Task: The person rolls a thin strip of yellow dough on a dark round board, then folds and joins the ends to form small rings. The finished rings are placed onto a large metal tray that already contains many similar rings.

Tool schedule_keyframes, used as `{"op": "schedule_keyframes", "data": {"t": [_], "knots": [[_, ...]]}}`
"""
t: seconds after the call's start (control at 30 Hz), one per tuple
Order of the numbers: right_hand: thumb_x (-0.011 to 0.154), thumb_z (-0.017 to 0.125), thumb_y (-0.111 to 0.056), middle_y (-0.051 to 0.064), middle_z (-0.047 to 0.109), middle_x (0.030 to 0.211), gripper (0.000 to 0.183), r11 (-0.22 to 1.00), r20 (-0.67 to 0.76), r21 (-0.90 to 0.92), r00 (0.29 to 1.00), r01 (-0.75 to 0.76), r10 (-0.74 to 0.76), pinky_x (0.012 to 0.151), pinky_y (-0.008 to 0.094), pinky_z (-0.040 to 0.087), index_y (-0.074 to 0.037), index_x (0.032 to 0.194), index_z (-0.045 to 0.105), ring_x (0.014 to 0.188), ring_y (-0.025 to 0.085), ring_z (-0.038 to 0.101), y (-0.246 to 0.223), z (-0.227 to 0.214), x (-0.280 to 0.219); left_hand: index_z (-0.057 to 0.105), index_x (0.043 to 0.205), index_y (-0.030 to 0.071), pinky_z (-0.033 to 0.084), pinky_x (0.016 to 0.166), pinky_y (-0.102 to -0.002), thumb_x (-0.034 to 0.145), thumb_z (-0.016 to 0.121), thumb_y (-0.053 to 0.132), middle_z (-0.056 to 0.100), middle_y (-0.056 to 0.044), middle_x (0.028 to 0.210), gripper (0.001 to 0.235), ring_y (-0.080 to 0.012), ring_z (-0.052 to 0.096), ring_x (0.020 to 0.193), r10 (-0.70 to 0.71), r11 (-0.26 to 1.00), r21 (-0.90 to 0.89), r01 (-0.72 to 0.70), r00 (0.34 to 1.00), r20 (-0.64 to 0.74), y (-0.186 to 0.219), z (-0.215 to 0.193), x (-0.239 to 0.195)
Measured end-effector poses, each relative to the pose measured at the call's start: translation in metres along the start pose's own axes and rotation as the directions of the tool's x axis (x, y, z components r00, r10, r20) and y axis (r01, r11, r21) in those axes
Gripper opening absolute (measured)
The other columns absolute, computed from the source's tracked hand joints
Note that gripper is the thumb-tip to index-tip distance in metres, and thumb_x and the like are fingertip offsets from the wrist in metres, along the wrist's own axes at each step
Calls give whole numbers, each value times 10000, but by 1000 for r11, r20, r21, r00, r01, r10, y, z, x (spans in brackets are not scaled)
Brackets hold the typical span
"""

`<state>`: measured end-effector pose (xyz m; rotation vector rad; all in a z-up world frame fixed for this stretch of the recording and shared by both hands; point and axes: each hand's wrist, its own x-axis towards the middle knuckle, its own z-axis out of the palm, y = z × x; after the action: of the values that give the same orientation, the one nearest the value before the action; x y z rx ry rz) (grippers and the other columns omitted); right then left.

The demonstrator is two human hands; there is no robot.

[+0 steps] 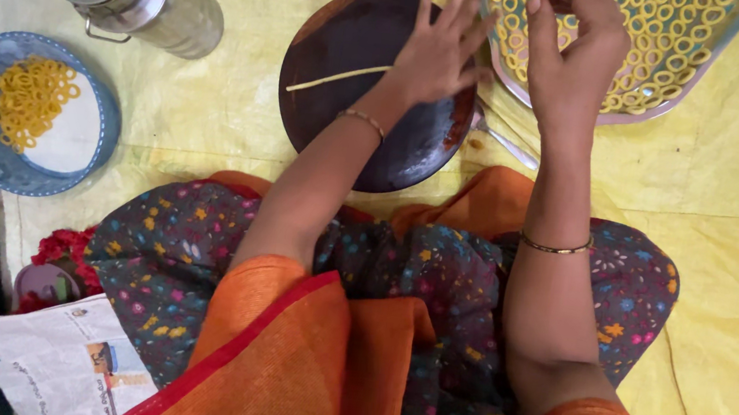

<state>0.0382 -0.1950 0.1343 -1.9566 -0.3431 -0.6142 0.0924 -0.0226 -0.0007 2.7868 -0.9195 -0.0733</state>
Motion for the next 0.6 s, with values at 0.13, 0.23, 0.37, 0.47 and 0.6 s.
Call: {"op": "schedule_keyframes", "data": {"t": [0.13, 0.23, 0.37, 0.47, 0.6], "knots": [[1015, 713, 36, 148, 728, 1032, 94, 997, 19, -68, 999, 44, -43, 881, 354, 537, 53, 1107, 720, 952, 254, 698, -5, 3, -1, 278, 1631, 98, 55, 1147, -823, 966, 485, 778, 180, -196, 1683, 974, -378, 99, 1553, 130, 989, -53, -136, 986, -106, 39, 10, -41], [1013, 713, 29, 150, 731, 1027, 92, 994, 26, -94, 998, 60, -58, 882, 369, 529, 47, 1103, 722, 961, 265, 701, -9, 1, -2, 291, 1635, 135, 60, 1156, -816, 963, 517, 734, 178, -217, 1689, 928, -407, 135, 1573, 301, 944, -76, -321, 933, -200, 83, 17, -102], [1028, 697, 23, 146, 741, 1024, 97, 998, 23, -56, 999, 38, -37, 884, 363, 538, 50, 1121, 712, 968, 262, 722, -12, 0, -3, 322, 1622, 133, 72, 1176, -802, 927, 567, 706, 184, -208, 1698, 934, -393, 161, 1583, 344, 936, -30, -350, 931, -123, 94, 9, -144], [1012, 709, 26, 151, 737, 1013, 79, 995, 21, -82, 998, 54, -53, 874, 361, 536, 51, 1087, 710, 958, 272, 718, -16, 2, -2, 351, 1641, 90, 83, 1205, -755, 945, 599, 669, 182, -246, 1696, 939, -403, 154, 1588, 175, 980, -64, -187, 971, -161, 70, -1, -129], [994, 708, 35, 151, 736, 1011, 94, 994, 13, -97, 998, 56, -55, 858, 356, 546, 52, 1085, 722, 940, 265, 724, -15, 2, -1, 363, 1611, 95, 68, 1198, -752, 959, 608, 668, 203, -261, 1675, 902, -400, 153, 1574, 19, 999, -25, -25, 978, -207, 35, -8, -83]]}}
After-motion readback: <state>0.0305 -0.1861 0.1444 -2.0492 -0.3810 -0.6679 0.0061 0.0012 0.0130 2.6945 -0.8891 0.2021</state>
